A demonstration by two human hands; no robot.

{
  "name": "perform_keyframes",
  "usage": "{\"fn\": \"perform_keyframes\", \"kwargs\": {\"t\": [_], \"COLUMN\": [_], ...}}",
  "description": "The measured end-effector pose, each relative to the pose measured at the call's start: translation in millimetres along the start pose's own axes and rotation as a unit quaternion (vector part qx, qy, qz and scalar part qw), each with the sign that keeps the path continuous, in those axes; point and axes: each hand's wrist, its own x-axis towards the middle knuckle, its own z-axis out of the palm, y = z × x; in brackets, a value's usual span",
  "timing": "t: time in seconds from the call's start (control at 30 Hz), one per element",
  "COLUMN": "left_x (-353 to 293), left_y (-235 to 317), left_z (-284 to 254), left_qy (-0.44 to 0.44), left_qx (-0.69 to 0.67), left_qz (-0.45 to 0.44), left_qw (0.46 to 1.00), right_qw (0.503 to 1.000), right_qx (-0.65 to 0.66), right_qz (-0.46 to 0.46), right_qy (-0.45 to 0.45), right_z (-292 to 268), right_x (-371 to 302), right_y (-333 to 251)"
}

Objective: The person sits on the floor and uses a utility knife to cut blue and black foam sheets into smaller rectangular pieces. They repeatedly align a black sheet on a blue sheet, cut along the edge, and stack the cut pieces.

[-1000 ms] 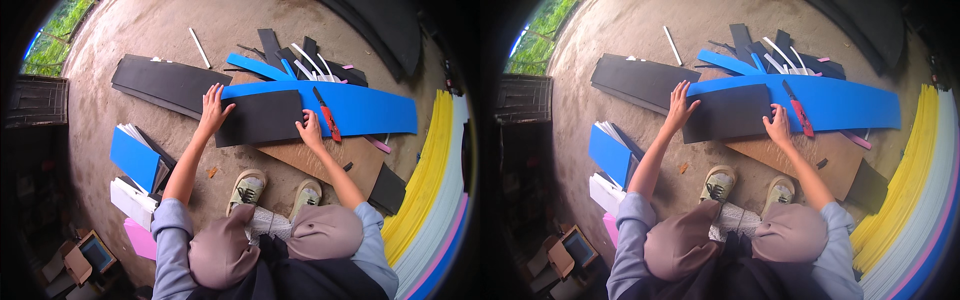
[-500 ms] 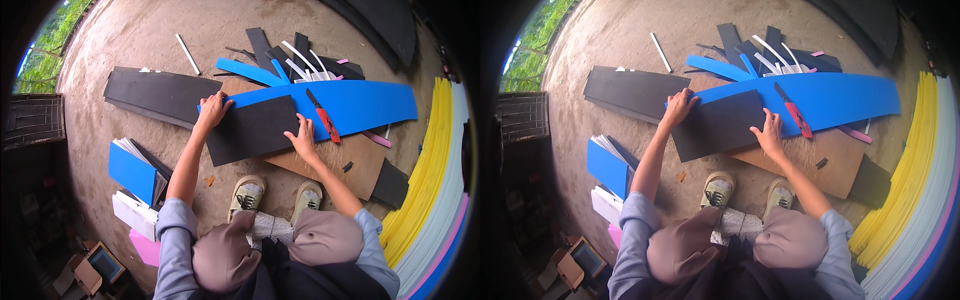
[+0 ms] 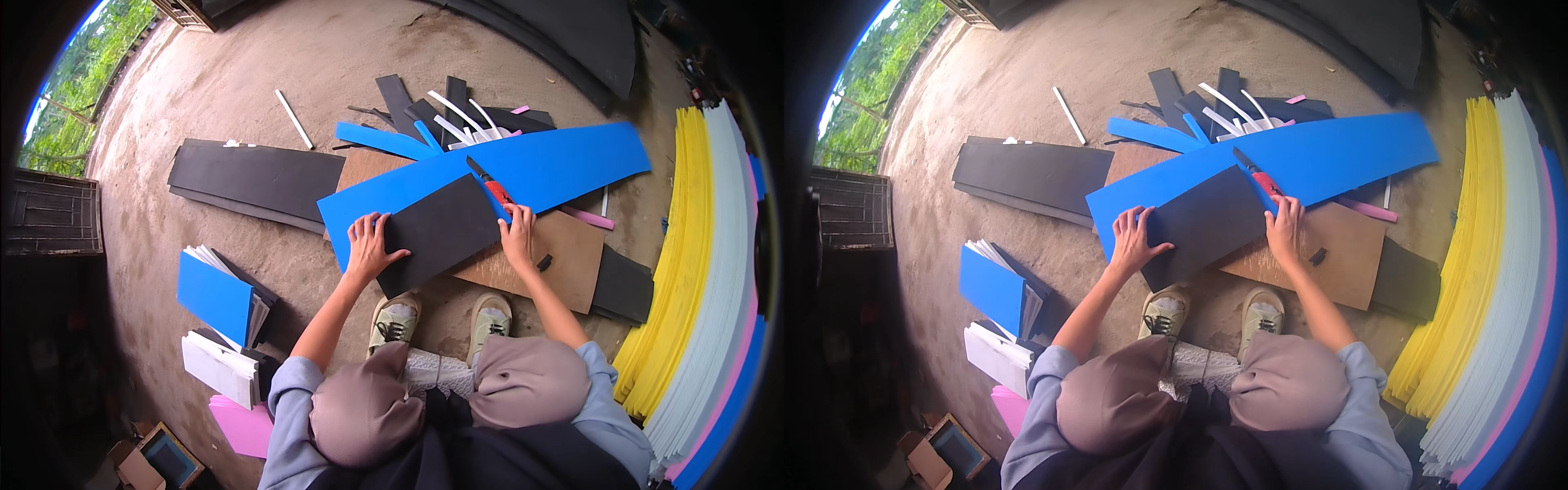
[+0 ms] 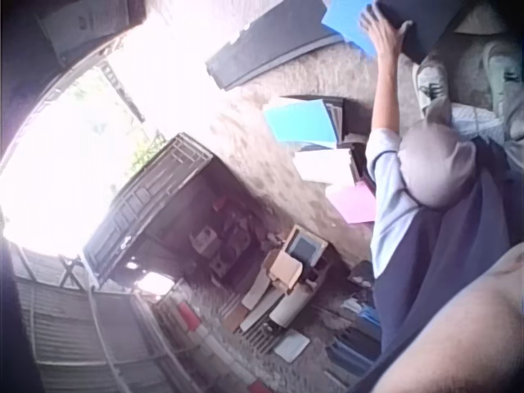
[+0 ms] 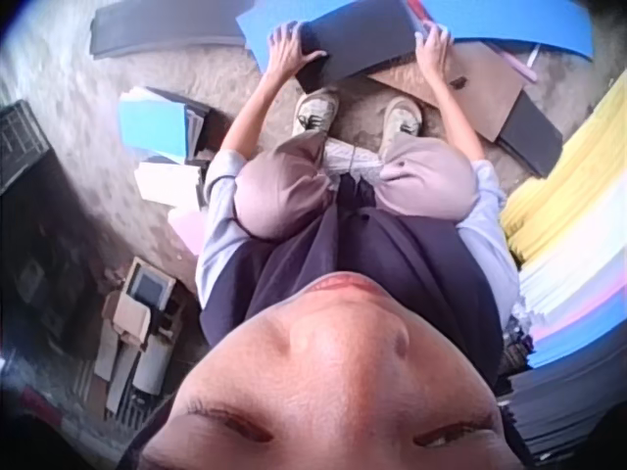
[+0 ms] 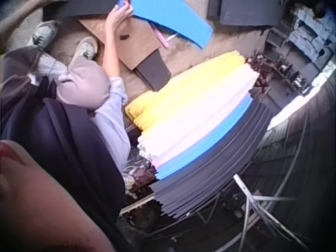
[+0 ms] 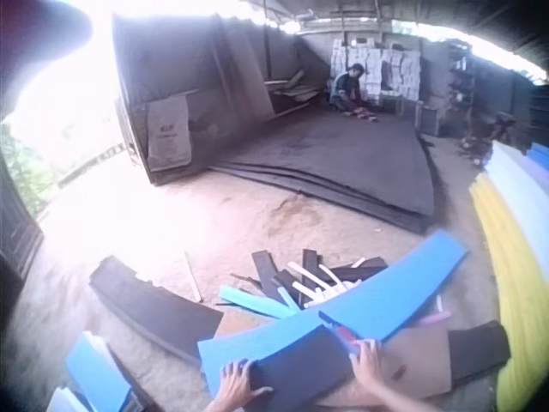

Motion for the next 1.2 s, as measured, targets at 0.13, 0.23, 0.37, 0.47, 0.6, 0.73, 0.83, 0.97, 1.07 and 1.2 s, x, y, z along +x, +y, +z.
{"fn": "perform_keyframes", "kwargs": {"t": [0.13,0.23,0.37,0.47,0.6,0.73,0.83,0.97,1.07,1.2], "left_x": [10,13,29,60,95,113,128,154,157,161], "left_y": [15,8,12,44,130,188,196,135,92,66], "left_z": [-6,0,7,17,53,91,100,92,77,51], "left_qy": [-0.021,-0.015,-0.053,-0.076,-0.113,-0.107,-0.044,0.065,0.068,-0.011], "left_qx": [-0.028,-0.044,-0.094,-0.118,-0.179,-0.178,-0.159,-0.018,0.071,0.035], "left_qz": [-0.033,-0.011,-0.023,0.046,0.152,0.213,0.211,0.088,0.041,0.006], "left_qw": [0.999,0.999,0.994,0.989,0.965,0.955,0.964,0.994,0.994,0.999], "right_qw": [0.999,0.998,0.999,0.991,0.955,0.938,0.944,0.976,0.975,0.975], "right_qx": [-0.019,-0.012,-0.010,0.025,0.032,0.036,0.023,-0.074,-0.110,-0.150], "right_qz": [-0.041,-0.052,-0.033,0.098,0.223,0.270,0.272,0.162,0.166,0.134], "right_qy": [0.022,-0.014,-0.013,0.082,0.192,0.215,0.188,0.121,0.101,0.093], "right_z": [-7,-1,-6,-34,-84,-101,-100,-77,-69,-64], "right_x": [28,35,29,5,-49,-74,-80,-74,-63,-59], "right_y": [16,14,28,71,114,119,122,103,81,69]}}
